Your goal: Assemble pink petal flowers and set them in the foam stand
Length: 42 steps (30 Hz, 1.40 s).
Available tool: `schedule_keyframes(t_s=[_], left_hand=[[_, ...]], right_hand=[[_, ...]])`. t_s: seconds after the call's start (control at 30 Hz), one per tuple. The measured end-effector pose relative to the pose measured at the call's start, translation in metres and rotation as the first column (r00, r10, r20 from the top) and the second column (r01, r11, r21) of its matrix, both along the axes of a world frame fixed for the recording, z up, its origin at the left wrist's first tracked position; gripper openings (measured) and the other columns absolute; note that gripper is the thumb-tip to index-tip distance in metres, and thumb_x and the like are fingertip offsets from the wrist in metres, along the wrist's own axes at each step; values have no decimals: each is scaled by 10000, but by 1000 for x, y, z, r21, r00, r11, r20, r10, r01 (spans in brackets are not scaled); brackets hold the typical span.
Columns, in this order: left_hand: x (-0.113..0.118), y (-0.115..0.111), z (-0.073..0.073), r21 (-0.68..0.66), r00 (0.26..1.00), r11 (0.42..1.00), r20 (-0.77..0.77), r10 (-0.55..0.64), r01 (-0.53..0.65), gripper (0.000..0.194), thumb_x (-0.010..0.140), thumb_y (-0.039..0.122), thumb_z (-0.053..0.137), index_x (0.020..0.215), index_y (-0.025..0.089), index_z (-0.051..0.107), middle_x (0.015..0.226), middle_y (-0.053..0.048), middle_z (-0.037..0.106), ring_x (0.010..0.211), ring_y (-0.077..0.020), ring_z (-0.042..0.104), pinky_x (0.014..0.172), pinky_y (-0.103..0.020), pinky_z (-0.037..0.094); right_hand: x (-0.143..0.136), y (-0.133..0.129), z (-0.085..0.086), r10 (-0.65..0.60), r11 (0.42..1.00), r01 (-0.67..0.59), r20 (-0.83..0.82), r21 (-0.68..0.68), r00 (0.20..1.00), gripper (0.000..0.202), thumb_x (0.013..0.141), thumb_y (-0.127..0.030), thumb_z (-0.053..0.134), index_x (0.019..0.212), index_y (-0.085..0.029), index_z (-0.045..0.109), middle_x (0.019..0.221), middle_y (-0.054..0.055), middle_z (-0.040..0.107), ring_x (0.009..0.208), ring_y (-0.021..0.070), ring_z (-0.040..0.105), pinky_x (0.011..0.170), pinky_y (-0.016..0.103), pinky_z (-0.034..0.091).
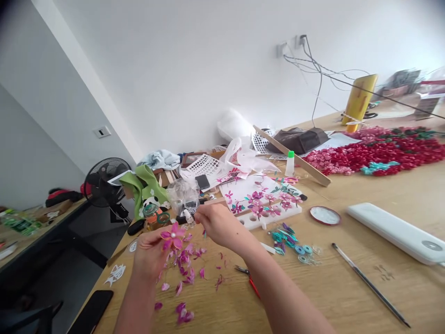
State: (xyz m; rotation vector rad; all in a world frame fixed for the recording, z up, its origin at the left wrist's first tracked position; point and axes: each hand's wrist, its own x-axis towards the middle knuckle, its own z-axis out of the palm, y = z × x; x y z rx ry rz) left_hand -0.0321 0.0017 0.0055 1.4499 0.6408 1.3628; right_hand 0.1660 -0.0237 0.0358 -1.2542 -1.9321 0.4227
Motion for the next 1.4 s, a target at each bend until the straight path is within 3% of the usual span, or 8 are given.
schedule_keyframes(t_s=[0.2,0.33,0.47,0.67,0.9,1.03,1.2,1.4], left_hand=[[-6,17,-2,-198,928,946,224,297,-255,221,482,266,838,635,150,726,542,-30,640,492,-88,533,458,-184,413],[-4,22,-7,-122,915,908,-82,394,-402,239,598,309,768,760,134,747,582,-38,663,495,-101,527,475,-207,417],[2,17,-16,258,806,910,-427,409,-325,133,747,223,638,796,174,751,713,-45,698,658,-149,601,646,-258,471],[15,0,-12,336,736,933,-663,136,130,160,805,198,597,795,200,756,682,-43,673,658,-140,577,636,-247,431],[21,-12,-1,-103,933,961,-234,-275,257,262,603,392,788,684,145,755,592,-58,639,536,-116,518,517,-239,403],[21,-11,-6,-249,955,924,16,-296,290,325,516,422,830,606,126,730,544,-37,587,504,-94,486,500,-236,383],[21,-11,-11,-316,938,884,151,-313,346,373,474,442,846,570,108,708,522,-42,579,458,-89,497,460,-228,346],[21,-6,-9,-398,907,840,355,-229,368,304,486,327,867,591,109,683,527,-24,586,453,-72,492,460,-208,337]], right_hand=[[-18,-15,-2,32,998,-19,215,-63,976,192,835,-154,456,677,-179,563,580,-5,546,534,97,406,516,233,220],[-32,-28,5,98,994,-105,379,0,920,178,835,-123,455,714,-183,570,558,-1,543,505,101,375,501,256,178],[-32,-30,4,81,995,-98,397,21,914,160,814,-78,457,733,-179,552,577,2,561,502,101,396,506,260,182],[-10,-9,-1,75,997,-76,164,1,984,233,874,-142,404,671,-179,513,656,8,570,582,111,471,564,231,295],[0,10,-3,-39,996,20,-224,-86,974,290,855,-358,469,680,-175,610,554,6,554,521,126,467,492,240,330],[-9,13,-8,-33,899,-283,-694,-335,719,316,770,-478,586,748,-166,637,511,7,577,396,93,412,380,220,275],[-15,15,-7,-167,783,-552,-952,-287,257,246,610,-332,766,712,-173,609,618,-3,604,394,38,315,345,181,194],[-20,13,-10,-85,771,-589,-955,-244,283,227,713,-364,718,759,-173,605,492,-68,391,400,45,276,383,194,161]])
